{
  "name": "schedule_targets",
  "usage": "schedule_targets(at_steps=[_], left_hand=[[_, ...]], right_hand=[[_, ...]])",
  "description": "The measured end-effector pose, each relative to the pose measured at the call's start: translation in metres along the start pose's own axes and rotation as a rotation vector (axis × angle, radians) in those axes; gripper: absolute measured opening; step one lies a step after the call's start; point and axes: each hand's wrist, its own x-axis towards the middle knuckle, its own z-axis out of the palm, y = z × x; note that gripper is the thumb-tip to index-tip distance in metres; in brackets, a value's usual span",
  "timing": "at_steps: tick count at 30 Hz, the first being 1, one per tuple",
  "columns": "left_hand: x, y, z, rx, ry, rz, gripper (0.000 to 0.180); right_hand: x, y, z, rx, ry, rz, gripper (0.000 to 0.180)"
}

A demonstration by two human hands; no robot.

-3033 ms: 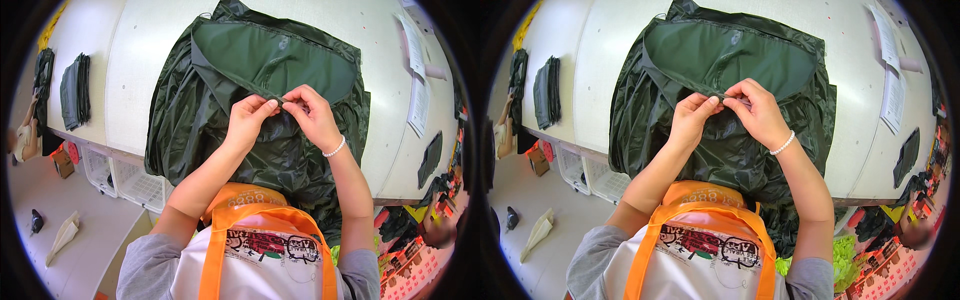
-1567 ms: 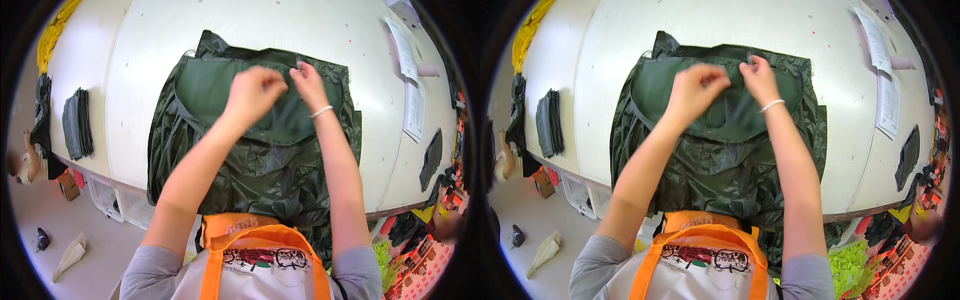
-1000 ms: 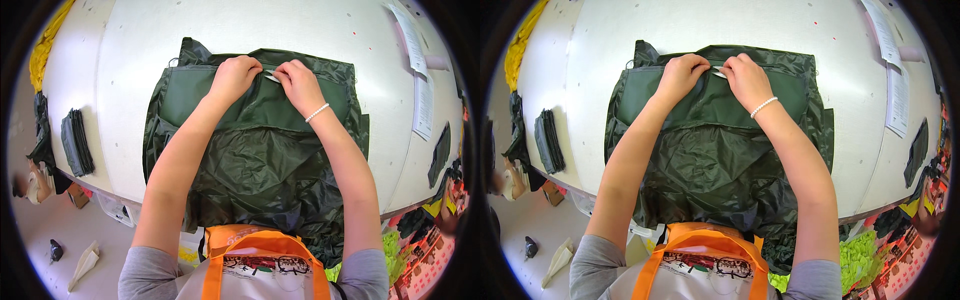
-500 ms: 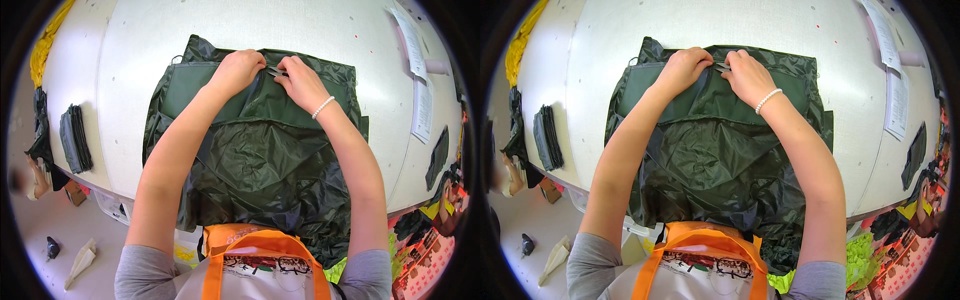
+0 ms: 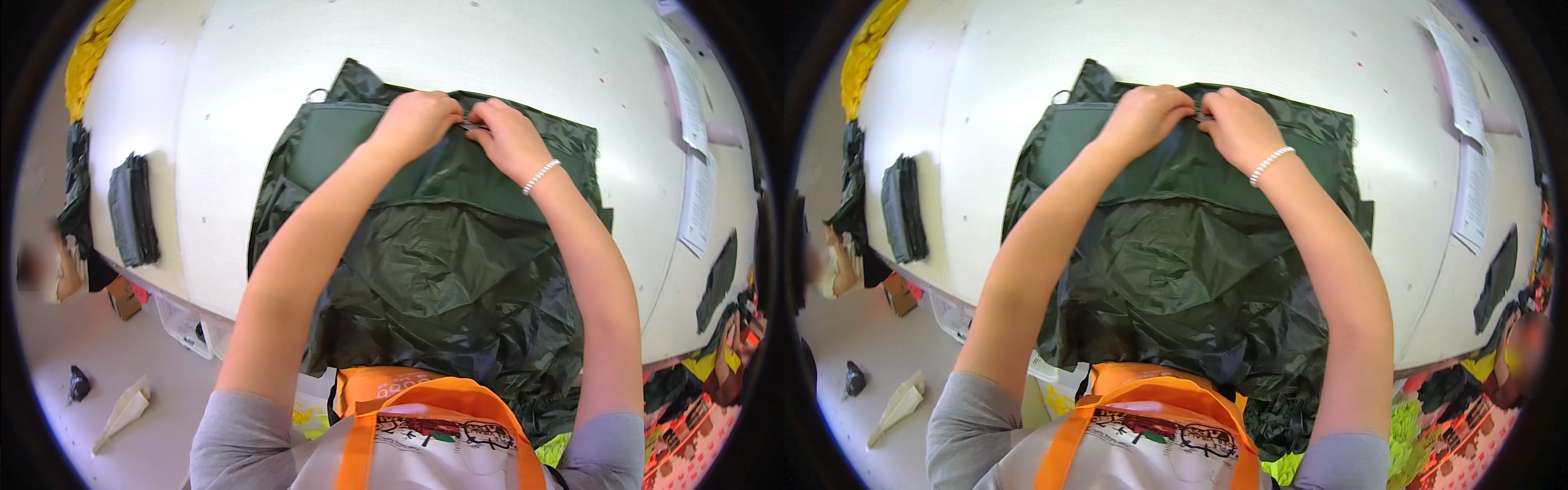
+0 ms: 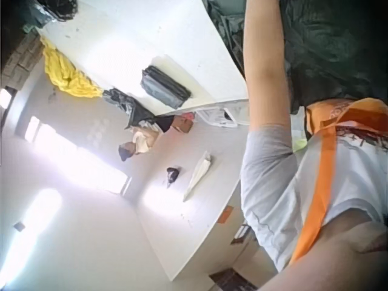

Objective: The person unfolds a dark green jacket on a white table, smooths the fabric, and folds the sleeves and body into a compact shape. They handle the jacket by hand, adjusting edges and creases to achieve a neat fold.

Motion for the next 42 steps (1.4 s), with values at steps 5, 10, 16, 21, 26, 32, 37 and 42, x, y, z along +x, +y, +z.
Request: schedule_targets(at_steps=[5, 10, 16, 21, 26, 32, 37, 42], left_hand=[[-0.001, 0.002, 0.003, 0.031, -0.024, -0.010, 0.012], [-0.002, 0.000, -0.006, 0.044, -0.012, -0.023, 0.011], [-0.052, 0.030, -0.106, 0.083, 0.256, -0.240, 0.009], [-0.275, 0.014, -0.224, 0.617, 0.077, -1.087, 0.019], [-0.364, 0.043, -0.217, 0.662, -0.458, -1.467, 0.027], [-0.218, -0.056, -0.167, -0.044, 0.308, -0.913, 0.031], [-0.113, -0.121, -0.130, -0.148, 0.127, -1.082, 0.053], [-0.096, -0.098, -0.120, -0.133, 0.143, -0.991, 0.037]], right_hand=[[0.003, 0.003, 0.003, 0.067, -0.012, 0.034, 0.017], [0.003, 0.001, 0.005, 0.043, -0.028, 0.026, 0.018], [-0.034, 0.030, -0.023, 0.196, 0.354, 0.139, 0.023], [-0.143, 0.142, -0.081, 0.357, 0.859, 0.542, 0.027], [-0.193, 0.133, -0.076, 0.493, 0.833, 0.721, 0.030], [-0.134, 0.056, -0.024, 0.552, 0.617, 0.467, 0.024], [-0.115, -0.010, -0.017, 0.543, 0.508, 0.322, 0.016], [-0.118, -0.034, -0.009, 0.537, 0.413, 0.308, 0.014]])
